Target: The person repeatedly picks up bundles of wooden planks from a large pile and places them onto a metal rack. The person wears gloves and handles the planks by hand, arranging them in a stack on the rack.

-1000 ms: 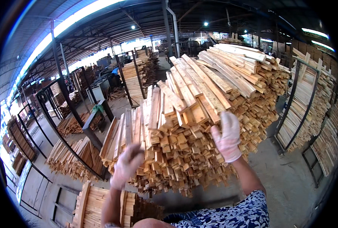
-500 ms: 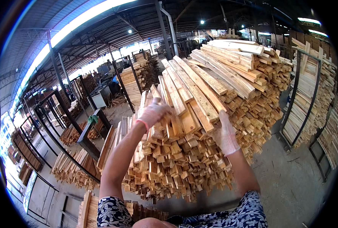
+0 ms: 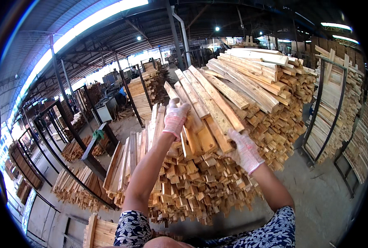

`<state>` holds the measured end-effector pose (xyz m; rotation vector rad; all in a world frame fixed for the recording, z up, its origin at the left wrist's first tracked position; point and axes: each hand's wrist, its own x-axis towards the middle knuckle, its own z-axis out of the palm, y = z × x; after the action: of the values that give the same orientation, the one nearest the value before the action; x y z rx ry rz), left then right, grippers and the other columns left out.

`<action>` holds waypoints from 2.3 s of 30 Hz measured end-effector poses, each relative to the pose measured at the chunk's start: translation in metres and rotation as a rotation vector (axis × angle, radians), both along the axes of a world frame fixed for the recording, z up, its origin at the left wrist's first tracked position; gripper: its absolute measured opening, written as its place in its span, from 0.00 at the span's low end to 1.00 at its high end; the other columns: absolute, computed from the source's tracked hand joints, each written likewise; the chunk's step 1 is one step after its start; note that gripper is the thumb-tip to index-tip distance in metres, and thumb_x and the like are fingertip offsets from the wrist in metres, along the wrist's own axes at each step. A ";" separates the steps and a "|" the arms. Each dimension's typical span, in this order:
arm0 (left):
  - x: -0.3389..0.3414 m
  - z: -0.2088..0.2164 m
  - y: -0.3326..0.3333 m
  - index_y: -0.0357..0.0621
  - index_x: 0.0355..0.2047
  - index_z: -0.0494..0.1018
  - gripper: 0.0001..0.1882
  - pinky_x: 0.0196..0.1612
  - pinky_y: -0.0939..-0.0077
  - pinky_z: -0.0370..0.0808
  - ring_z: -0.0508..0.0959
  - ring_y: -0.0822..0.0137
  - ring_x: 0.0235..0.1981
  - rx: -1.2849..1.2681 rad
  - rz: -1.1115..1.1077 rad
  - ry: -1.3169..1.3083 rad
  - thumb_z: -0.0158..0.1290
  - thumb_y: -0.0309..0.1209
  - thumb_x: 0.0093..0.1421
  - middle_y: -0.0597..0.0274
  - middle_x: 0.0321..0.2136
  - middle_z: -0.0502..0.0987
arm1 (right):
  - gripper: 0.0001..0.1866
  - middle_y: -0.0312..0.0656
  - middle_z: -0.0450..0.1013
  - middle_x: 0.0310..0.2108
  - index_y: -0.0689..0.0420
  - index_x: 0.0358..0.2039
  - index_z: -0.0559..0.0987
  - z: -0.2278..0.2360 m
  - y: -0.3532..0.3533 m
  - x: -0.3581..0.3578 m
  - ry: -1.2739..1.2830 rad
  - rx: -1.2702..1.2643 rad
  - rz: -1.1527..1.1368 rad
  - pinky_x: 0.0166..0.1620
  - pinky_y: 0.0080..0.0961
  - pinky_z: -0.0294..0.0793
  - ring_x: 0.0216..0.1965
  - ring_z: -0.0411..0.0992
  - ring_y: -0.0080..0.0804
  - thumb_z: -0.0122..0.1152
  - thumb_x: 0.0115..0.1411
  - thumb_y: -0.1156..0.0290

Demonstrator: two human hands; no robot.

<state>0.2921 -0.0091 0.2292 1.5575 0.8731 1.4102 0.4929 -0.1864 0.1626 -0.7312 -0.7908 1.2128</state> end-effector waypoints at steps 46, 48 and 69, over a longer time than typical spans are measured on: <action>-0.125 -0.020 -0.177 0.42 0.71 0.54 0.39 0.21 0.77 0.78 0.78 0.68 0.26 -0.300 -0.074 0.018 0.55 0.20 0.59 0.42 0.46 0.77 | 0.24 0.56 0.80 0.36 0.70 0.50 0.75 -0.005 -0.082 -0.065 0.017 0.012 0.443 0.32 0.35 0.88 0.33 0.83 0.42 0.65 0.64 0.62; -0.149 -0.036 -0.213 0.41 0.68 0.57 0.38 0.26 0.75 0.79 0.79 0.68 0.30 -0.215 -0.099 -0.095 0.54 0.18 0.57 0.41 0.49 0.77 | 0.26 0.53 0.80 0.37 0.66 0.55 0.71 -0.011 -0.097 -0.066 -0.033 -0.005 0.380 0.34 0.37 0.88 0.33 0.83 0.42 0.66 0.63 0.64; -0.296 -0.211 -0.574 0.50 0.71 0.53 0.44 0.29 0.79 0.76 0.75 0.69 0.33 -0.068 1.085 -0.501 0.54 0.19 0.54 0.54 0.47 0.70 | 0.56 0.52 0.63 0.62 0.55 0.76 0.40 -0.112 -0.147 -0.337 -0.636 0.339 0.624 0.53 0.29 0.75 0.51 0.70 0.36 0.67 0.56 0.77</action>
<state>-0.0038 -0.5830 0.0186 0.5407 1.4962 2.3244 0.1556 -0.3330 0.0508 -0.6028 -1.8052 1.3462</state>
